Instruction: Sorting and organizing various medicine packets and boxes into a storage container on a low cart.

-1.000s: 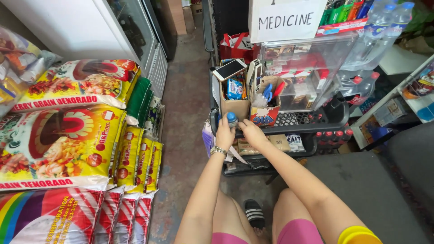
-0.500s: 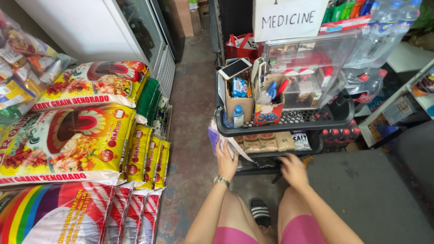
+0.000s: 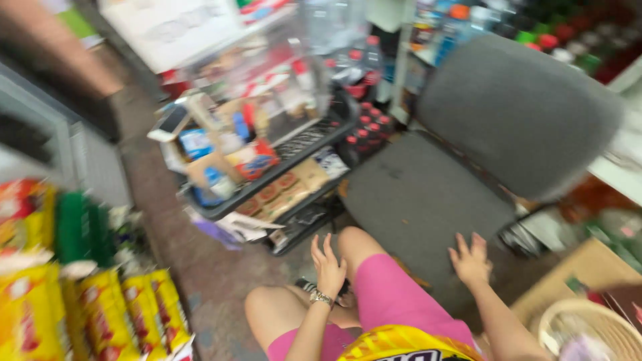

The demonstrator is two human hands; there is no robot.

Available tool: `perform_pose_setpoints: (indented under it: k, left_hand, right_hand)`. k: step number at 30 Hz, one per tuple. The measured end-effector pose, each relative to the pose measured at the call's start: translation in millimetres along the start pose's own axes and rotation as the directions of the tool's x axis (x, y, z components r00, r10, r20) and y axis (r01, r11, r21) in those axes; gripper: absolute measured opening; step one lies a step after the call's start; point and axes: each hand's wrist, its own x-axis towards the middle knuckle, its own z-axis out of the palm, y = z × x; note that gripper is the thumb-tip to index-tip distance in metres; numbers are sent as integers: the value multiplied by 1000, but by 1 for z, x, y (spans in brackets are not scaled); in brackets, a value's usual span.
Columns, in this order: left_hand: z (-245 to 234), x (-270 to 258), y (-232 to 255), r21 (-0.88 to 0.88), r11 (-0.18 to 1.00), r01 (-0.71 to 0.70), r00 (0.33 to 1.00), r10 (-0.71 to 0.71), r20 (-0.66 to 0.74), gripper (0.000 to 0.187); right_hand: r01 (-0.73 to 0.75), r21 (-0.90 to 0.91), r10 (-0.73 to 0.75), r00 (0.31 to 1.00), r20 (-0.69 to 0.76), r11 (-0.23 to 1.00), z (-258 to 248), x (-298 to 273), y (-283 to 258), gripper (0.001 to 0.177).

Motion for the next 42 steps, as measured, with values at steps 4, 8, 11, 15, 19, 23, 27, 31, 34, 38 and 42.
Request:
perform_pose_setpoints:
  k: [4, 8, 11, 15, 19, 23, 27, 31, 34, 38, 42]
  left_hand:
    - [16, 3, 53, -31, 969, -243, 959, 245, 145, 77]
    - [39, 2, 102, -219, 935, -278, 918, 326, 227, 54]
    - [59, -5, 115, -271, 921, -278, 868, 362, 341, 49]
    - [86, 0, 89, -216, 943, -253, 854, 323, 409, 47]
    - [93, 0, 86, -160, 955, -251, 826, 297, 479, 32]
    - [92, -1, 89, -58, 962, -268, 809, 258, 529, 29]
    - [96, -2, 82, -142, 957, -254, 838, 291, 462, 29]
    - [95, -8, 83, -189, 951, -246, 889, 299, 346, 28]
    - [97, -5, 82, -239, 953, -187, 938, 245, 246, 28]
    - [102, 1, 70, -214, 961, -174, 950, 221, 222, 24]
    - [110, -2, 67, 170, 910, -379, 808, 236, 539, 32]
  right_hand:
    - [-50, 197, 25, 992, 125, 979, 6, -3, -2, 75]
    - [-80, 218, 14, 958, 288, 973, -16, -16, -17, 87]
    - [-87, 214, 4, 933, 360, 973, -36, -21, -25, 90]
    - [-94, 232, -30, 876, 481, 968, -71, -31, -37, 94]
    - [-108, 239, -33, 854, 520, 965, -92, -38, -43, 94]
    - [-96, 228, -36, 857, 513, 969, -91, -38, -42, 94]
    - [-109, 230, -25, 858, 513, 967, -92, -39, -44, 94]
    - [-52, 219, -59, 879, 473, 974, -64, -33, -32, 93]
    - [-3, 220, -86, 915, 393, 975, -39, -17, -22, 96]
    - [-42, 162, -27, 916, 401, 986, -36, -11, -23, 96]
    - [238, -34, -221, 940, 259, 971, -10, 0, 15, 74]
